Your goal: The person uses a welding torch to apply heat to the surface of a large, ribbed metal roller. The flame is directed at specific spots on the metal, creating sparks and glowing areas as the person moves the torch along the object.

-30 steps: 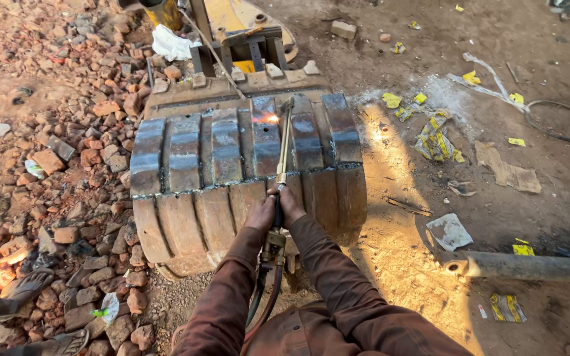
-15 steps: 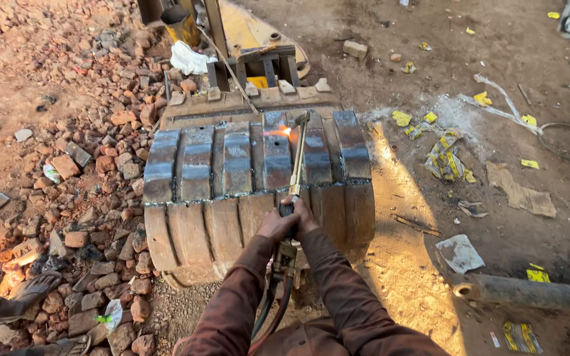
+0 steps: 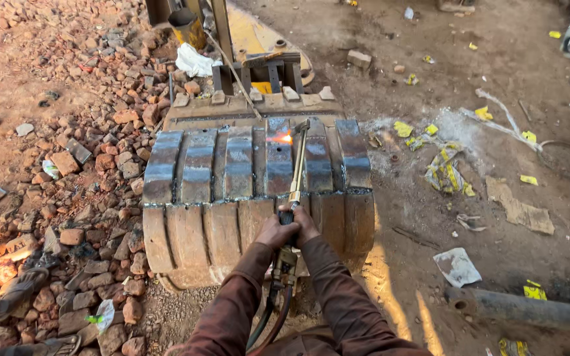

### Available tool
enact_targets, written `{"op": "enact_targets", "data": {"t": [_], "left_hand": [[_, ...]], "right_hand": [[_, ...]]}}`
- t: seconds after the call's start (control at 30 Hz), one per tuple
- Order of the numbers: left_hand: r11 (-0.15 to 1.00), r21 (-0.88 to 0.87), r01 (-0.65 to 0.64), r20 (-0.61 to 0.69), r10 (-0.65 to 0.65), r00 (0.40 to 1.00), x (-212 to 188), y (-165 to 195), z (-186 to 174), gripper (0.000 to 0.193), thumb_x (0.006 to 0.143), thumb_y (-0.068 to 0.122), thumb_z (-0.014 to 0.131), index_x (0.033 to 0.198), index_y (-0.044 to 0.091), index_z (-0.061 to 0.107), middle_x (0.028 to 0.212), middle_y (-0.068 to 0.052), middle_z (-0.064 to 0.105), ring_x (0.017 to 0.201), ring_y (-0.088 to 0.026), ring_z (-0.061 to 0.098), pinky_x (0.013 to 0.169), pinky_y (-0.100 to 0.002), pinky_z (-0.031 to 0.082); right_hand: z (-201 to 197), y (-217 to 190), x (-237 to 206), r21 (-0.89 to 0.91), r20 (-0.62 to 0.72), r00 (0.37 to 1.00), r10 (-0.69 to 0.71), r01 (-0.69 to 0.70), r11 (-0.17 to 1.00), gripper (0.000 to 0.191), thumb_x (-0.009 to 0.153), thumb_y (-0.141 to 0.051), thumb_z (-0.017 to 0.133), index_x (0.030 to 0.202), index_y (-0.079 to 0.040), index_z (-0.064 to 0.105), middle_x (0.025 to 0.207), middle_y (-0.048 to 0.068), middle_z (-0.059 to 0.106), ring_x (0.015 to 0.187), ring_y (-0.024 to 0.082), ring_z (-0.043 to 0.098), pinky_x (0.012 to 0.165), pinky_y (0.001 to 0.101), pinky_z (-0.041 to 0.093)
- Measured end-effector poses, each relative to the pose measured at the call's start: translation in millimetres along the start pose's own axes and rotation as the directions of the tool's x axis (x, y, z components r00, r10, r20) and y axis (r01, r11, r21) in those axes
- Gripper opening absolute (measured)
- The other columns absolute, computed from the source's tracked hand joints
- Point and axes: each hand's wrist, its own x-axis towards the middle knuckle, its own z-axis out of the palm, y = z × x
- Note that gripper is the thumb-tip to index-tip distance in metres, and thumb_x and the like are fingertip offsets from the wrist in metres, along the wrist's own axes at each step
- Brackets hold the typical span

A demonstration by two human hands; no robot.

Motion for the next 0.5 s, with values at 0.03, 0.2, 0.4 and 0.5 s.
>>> {"op": "enact_targets", "data": {"t": [0.03, 0.2, 0.4, 0.5], "left_hand": [[0.998, 0.056, -0.007, -0.016, 0.007, 1.0, -1.4, -0.5, 0.5, 0.072, 0.073, 0.042, 0.075, 0.116, -0.014, 0.065, 0.102, -0.023, 0.075, 0.089, -0.028, 0.077, 0.077, -0.036, 0.064], [0.998, 0.043, -0.036, 0.004, 0.036, 0.999, -5.4, -2.1, 1.0, 0.071, 0.071, 0.042, 0.075, 0.115, -0.013, 0.067, 0.101, -0.021, 0.076, 0.088, -0.026, 0.076, 0.076, -0.035, 0.062], [0.986, 0.155, -0.052, 0.016, 0.051, 0.999, -0.3, 1.1, -2.9, 0.072, 0.067, 0.043, 0.077, 0.111, -0.012, 0.066, 0.1, -0.021, 0.075, 0.088, -0.027, 0.076, 0.077, -0.036, 0.063], [0.975, 0.214, -0.06, 0.02, 0.057, 0.998, -0.8, 5.1, -4.4, 0.071, 0.067, 0.045, 0.077, 0.108, -0.013, 0.07, 0.101, -0.022, 0.076, 0.09, -0.028, 0.076, 0.078, -0.036, 0.062]], "right_hand": [[-1.4, 1.2, -1.3, -0.006, 0.038, 0.999, -0.001, 0.001, 1.0, 0.021, 0.082, -0.026, 0.074, 0.084, -0.008, 0.063, 0.073, 0.002, 0.062, 0.059, 0.02, 0.058, 0.054, 0.0336, 0.05], [-5.1, 1.8, 4.2, -0.005, 0.035, 0.999, 0.022, -0.022, 1.0, 0.019, 0.082, -0.019, 0.077, 0.083, -0.009, 0.062, 0.074, 0.002, 0.063, 0.06, 0.019, 0.06, 0.056, 0.0337, 0.052], [-3.1, 2.9, 7.0, 0.034, 0.044, 0.999, 0.026, -0.028, 0.999, 0.019, 0.078, -0.015, 0.077, 0.085, -0.009, 0.061, 0.075, 0.003, 0.064, 0.063, 0.019, 0.062, 0.058, 0.0338, 0.054], [1.1, 0.6, 5.0, 0.039, 0.037, 0.999, 0.023, -0.024, 0.999, 0.021, 0.078, -0.013, 0.078, 0.091, -0.007, 0.062, 0.077, 0.004, 0.066, 0.064, 0.02, 0.064, 0.06, 0.0332, 0.056]]}}
